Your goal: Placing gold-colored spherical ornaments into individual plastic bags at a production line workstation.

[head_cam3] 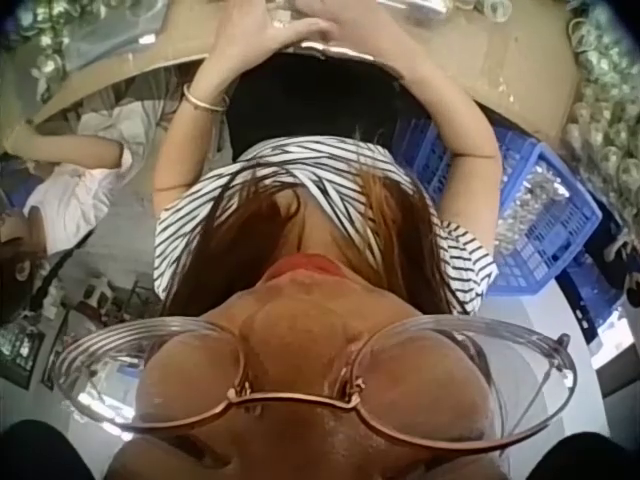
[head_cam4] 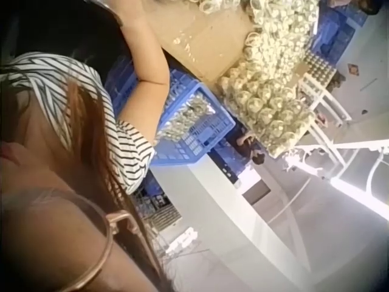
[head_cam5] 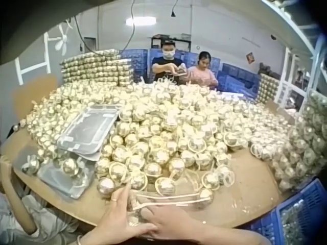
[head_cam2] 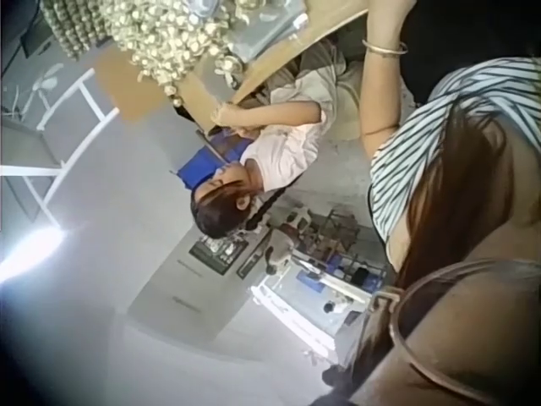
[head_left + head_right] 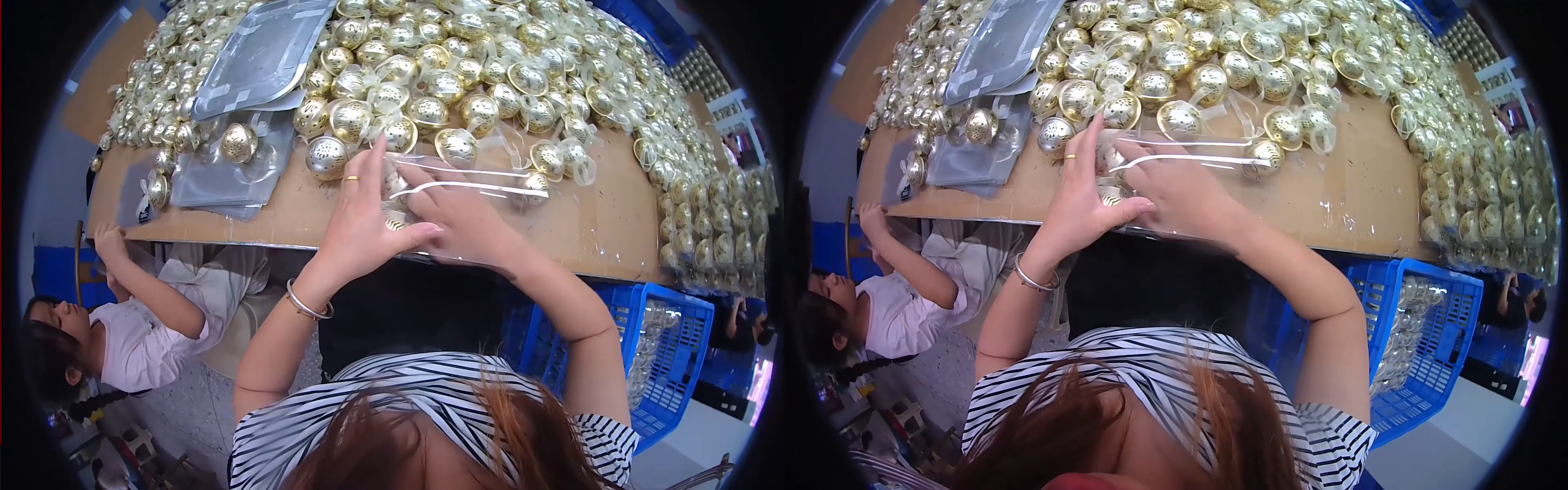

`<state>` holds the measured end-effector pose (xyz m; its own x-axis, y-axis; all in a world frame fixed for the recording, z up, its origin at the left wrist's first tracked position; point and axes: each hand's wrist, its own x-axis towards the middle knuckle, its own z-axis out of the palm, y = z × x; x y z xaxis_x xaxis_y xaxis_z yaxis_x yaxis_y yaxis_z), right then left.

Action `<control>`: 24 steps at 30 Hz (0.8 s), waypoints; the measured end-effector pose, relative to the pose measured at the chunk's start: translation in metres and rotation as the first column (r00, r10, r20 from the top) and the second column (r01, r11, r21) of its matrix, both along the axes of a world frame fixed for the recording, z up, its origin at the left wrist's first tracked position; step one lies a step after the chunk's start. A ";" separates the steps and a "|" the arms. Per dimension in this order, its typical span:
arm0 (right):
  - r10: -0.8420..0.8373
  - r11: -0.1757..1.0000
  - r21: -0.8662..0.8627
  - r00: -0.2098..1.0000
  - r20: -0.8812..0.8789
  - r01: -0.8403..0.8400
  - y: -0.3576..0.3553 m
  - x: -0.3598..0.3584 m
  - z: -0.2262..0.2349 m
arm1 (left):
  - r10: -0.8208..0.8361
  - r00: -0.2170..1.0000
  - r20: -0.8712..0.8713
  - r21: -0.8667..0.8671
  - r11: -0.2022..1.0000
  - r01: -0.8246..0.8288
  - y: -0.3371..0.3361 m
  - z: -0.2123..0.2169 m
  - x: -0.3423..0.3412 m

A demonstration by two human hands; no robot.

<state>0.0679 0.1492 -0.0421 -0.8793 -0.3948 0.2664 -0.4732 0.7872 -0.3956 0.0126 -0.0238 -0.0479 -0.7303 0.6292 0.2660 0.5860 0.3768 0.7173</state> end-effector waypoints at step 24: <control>-0.528 0.841 0.078 0.843 -0.102 0.536 0.144 0.080 -0.001 | -0.208 0.865 -0.457 -0.358 0.933 0.035 0.007 0.018 0.002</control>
